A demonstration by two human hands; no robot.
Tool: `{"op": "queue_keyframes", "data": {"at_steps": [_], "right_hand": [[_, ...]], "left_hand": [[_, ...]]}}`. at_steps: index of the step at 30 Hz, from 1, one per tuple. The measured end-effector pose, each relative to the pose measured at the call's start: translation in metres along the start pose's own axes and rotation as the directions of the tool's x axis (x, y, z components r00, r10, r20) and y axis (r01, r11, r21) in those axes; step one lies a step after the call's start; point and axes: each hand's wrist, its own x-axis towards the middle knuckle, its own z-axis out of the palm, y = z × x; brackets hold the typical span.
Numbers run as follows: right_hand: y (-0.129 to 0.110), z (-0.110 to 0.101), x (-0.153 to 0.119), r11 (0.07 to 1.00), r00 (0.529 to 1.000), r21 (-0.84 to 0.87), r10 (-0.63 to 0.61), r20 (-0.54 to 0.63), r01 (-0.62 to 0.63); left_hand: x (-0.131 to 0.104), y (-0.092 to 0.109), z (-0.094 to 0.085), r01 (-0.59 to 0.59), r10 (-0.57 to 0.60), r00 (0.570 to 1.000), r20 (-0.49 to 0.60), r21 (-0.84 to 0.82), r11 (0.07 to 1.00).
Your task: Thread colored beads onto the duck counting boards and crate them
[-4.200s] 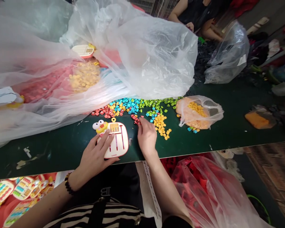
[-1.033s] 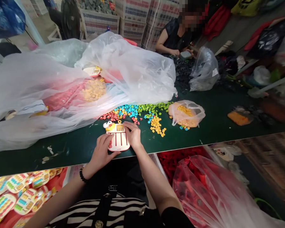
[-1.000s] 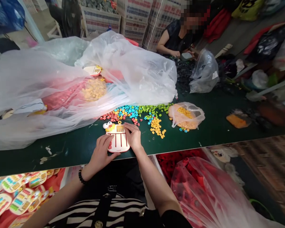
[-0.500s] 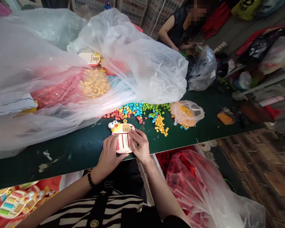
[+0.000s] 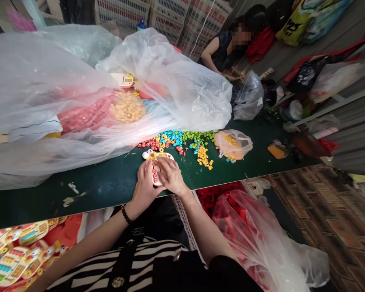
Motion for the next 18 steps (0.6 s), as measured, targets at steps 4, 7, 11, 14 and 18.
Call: {"op": "queue_keyframes", "data": {"at_steps": [4, 7, 11, 14, 18], "right_hand": [[0.001, -0.001, 0.002, 0.998, 0.999, 0.041, -0.044, 0.01, 0.044], [0.0, -0.001, 0.002, 0.995, 0.998, 0.072, -0.064, -0.013, 0.065], [0.001, 0.001, 0.001, 0.989, 0.996, 0.123, -0.088, 0.015, 0.086], [0.003, 0.006, -0.001, 0.978, 0.999, 0.209, -0.009, -0.046, 0.018], [0.004, 0.012, -0.007, 0.901, 0.99, 0.421, 0.131, -0.048, -0.098]], "left_hand": [[-0.001, -0.001, 0.001, -0.004, 0.004, 1.0, -0.018, -0.031, 1.0], [-0.002, -0.002, 0.002, -0.011, 0.01, 0.999, -0.034, -0.039, 0.999], [-0.001, -0.005, 0.004, -0.054, 0.051, 0.996, -0.08, -0.038, 0.998], [0.0, -0.008, 0.004, -0.079, 0.079, 0.994, -0.081, -0.004, 0.997], [0.001, -0.01, 0.002, -0.108, 0.109, 0.994, -0.019, 0.073, 0.991]]}}
